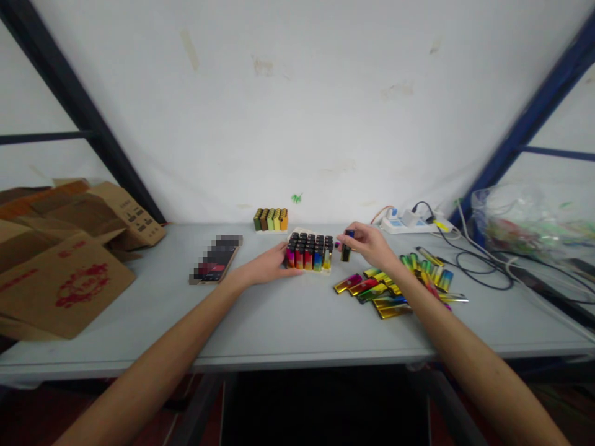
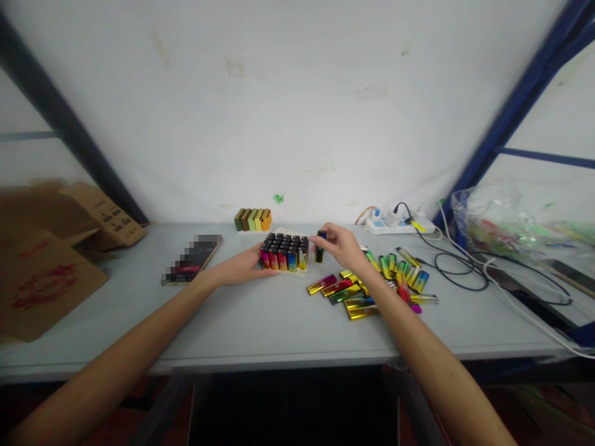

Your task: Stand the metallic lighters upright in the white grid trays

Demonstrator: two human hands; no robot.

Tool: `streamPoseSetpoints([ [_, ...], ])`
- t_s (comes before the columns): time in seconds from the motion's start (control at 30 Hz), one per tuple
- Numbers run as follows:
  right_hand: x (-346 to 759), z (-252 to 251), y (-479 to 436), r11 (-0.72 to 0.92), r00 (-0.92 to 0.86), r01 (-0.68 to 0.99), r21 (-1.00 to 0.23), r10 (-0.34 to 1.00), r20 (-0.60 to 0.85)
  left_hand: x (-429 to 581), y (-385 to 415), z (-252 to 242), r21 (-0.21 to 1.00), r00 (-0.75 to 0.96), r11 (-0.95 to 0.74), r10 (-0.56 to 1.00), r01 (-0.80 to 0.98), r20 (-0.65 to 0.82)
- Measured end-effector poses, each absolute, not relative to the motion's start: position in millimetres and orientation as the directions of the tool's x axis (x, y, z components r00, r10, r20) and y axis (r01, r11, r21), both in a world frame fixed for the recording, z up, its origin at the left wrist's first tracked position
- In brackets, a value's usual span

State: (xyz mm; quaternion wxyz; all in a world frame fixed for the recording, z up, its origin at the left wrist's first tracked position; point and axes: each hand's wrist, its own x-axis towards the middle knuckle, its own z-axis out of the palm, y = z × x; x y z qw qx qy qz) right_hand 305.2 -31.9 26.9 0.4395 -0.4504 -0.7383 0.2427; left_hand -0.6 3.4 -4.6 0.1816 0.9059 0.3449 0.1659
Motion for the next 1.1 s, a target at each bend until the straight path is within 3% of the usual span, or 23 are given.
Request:
streamPoseSetpoints([
  [0.23, 303.0, 30.8, -34.6, 0.492, -0.219, 0.409, -0.769, 0.871, 0.440, 0.0, 2.6, -4.8, 0.460, 0.694, -0.686, 0.695, 0.564, 0.186],
  [0.43, 289.5, 31.7, -44.2, 0.518, -0.167, 0.582, -0.626, 0.830, 0.532, 0.7, 1.3, -1.8, 0.443, 0.700, -0.686, 0.695, 0.577, 0.164],
  [0.67, 273.9, 31.7, -51.6, 0.441, -0.149, 0.678, -0.588, 0.866, 0.477, -0.5, 3.4, -4.8, 0.437, 0.697, -0.687, 0.697, 0.581, 0.170],
  [1.1, 273.5, 25.1, -51.6, 0.492, -0.167, 0.646, -0.584, 0.837, 0.520, 0.1, 3.7, -4.3, 0.424, 0.709, -0.703, 0.683, 0.571, 0.179],
])
